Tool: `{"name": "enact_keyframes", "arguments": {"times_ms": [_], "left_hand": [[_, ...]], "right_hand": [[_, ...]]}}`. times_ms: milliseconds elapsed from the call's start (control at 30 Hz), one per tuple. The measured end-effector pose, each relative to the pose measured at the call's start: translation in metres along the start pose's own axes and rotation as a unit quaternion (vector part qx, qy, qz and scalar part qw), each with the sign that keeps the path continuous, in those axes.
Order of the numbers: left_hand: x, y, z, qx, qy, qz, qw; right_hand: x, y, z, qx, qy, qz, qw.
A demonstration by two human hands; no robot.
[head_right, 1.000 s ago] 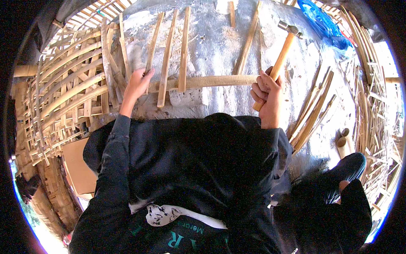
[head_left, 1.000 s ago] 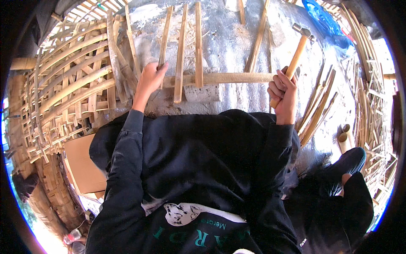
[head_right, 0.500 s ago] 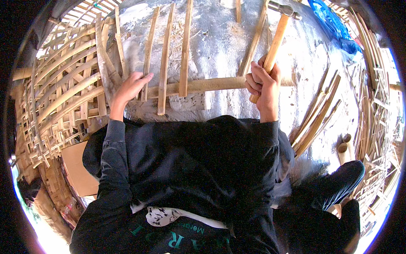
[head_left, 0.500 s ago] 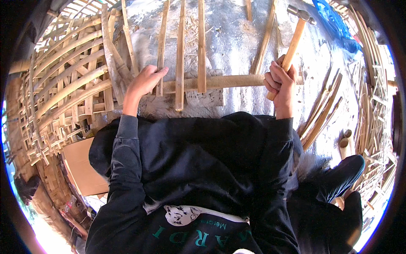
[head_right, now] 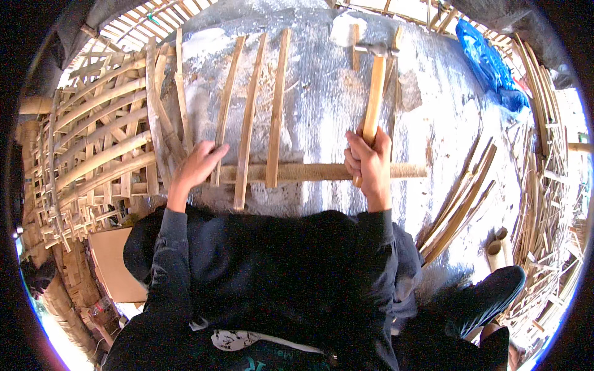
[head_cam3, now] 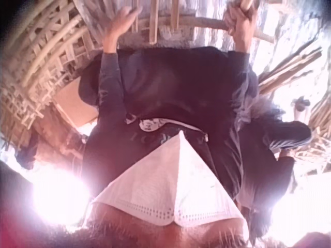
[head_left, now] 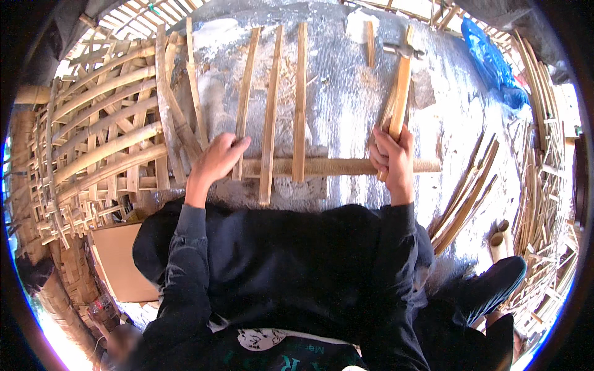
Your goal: The person uses a hammer to nail small bamboo strips onto a horizontal bamboo frame, creating a lattice structure.
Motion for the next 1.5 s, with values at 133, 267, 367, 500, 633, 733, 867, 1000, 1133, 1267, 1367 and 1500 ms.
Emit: {"name": "enact_keyframes", "arguments": {"times_ms": [133, 267, 367, 500, 633, 733, 867, 1000, 1133, 1267, 1367, 1500], "left_hand": [[-0.002, 0.012, -0.004, 0.020, -0.064, -0.059, 0.996], [0.000, 0.007, 0.003, 0.024, -0.049, -0.075, 0.996], [0.000, 0.010, 0.001, 0.032, -0.013, -0.047, 0.998], [-0.004, 0.007, 0.006, 0.041, -0.035, -0.058, 0.997], [-0.002, 0.004, 0.010, 0.049, -0.055, -0.063, 0.995], [-0.002, 0.006, 0.007, 0.048, -0.045, -0.064, 0.996], [0.000, 0.005, 0.012, 0.044, -0.049, -0.060, 0.996], [0.001, 0.003, 0.014, 0.030, -0.047, -0.050, 0.997], [0.003, 0.001, 0.016, 0.018, -0.047, -0.029, 0.998], [0.002, 0.002, 0.014, 0.024, -0.050, -0.032, 0.998], [0.002, 0.001, 0.018, 0.022, -0.050, -0.036, 0.998], [0.001, 0.004, 0.011, 0.015, -0.055, -0.047, 0.997]], "right_hand": [[0.009, -0.007, -0.007, -0.064, 0.017, 0.042, 0.997], [0.007, -0.014, -0.008, -0.101, 0.039, 0.051, 0.993], [0.008, -0.017, -0.011, -0.142, 0.053, 0.064, 0.986], [0.007, -0.023, -0.008, -0.181, 0.056, 0.058, 0.980], [0.008, -0.025, -0.009, -0.196, 0.063, 0.056, 0.977], [0.009, -0.025, -0.007, -0.229, 0.084, 0.046, 0.969], [0.008, -0.028, -0.001, -0.243, 0.082, 0.041, 0.966], [0.008, -0.029, -0.002, -0.247, 0.080, 0.035, 0.965], [0.008, -0.028, -0.001, -0.240, 0.088, 0.048, 0.966], [0.009, -0.028, 0.000, -0.241, 0.090, 0.043, 0.965], [0.009, -0.025, -0.003, -0.231, 0.084, 0.040, 0.968], [0.009, -0.025, -0.002, -0.231, 0.087, 0.045, 0.968]]}}
Point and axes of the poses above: each hand's wrist, its own x-axis away from the middle knuckle, its own y-axis out of the palm, z = x × y, the point moved 6 cm from there along -x, towards the middle knuckle, and after that the axes turned 2 degrees about z, right-handed, at the moved point
